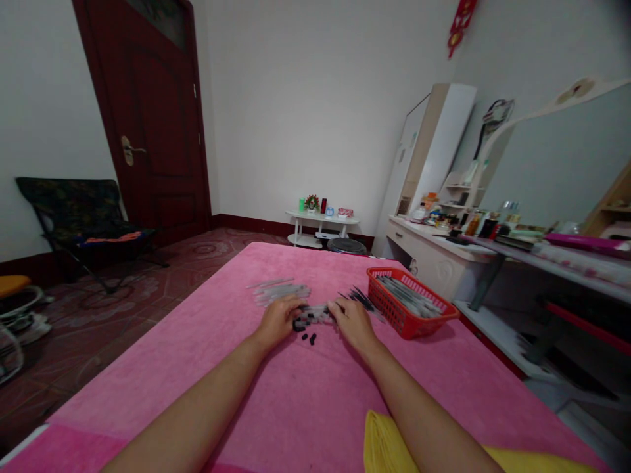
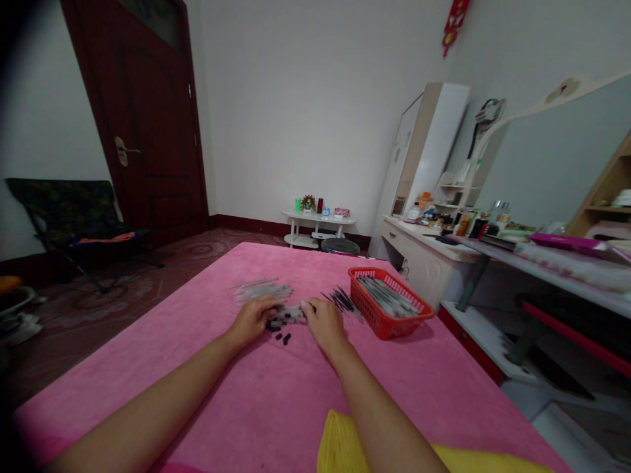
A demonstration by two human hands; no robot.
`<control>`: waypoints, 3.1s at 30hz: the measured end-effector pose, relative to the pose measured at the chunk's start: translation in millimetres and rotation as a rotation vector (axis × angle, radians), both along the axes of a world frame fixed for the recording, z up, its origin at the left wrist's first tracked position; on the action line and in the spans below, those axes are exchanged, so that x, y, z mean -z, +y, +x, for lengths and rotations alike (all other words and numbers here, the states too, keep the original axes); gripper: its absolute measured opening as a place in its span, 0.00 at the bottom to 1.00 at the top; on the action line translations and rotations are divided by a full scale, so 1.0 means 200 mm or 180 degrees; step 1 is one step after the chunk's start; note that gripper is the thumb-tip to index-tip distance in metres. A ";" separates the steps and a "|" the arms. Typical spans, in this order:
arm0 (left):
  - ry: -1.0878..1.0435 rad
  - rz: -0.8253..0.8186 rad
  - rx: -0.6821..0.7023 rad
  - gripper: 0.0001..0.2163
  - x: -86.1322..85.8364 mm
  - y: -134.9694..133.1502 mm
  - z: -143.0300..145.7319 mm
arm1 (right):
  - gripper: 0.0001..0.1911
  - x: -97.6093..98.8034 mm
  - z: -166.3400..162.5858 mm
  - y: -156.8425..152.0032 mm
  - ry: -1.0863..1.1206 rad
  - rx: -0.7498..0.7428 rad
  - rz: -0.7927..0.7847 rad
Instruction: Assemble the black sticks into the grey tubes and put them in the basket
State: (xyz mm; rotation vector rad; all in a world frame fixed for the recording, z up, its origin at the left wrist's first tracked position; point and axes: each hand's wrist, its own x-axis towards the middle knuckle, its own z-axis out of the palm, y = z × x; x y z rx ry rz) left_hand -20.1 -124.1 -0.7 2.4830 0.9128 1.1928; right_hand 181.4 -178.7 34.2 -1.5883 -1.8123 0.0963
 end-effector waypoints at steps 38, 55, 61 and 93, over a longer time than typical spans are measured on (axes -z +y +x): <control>-0.3169 -0.1610 0.0060 0.12 0.02 0.08 0.00 | 0.07 -0.03 0.16 -0.01 -0.1075 0.0744 -0.1316; -0.3705 -0.2205 0.0249 0.21 -0.01 0.04 0.02 | 0.10 0.03 0.01 -0.02 -0.0899 -0.0155 -0.0306; -0.3655 -0.2222 0.0238 0.21 -0.01 0.03 0.01 | 0.11 0.06 -0.08 -0.05 -0.0867 -0.1208 -0.0420; -0.3536 -0.2359 0.0424 0.21 0.02 0.04 0.03 | 0.11 0.15 -0.05 0.06 0.0192 -0.0302 -0.0086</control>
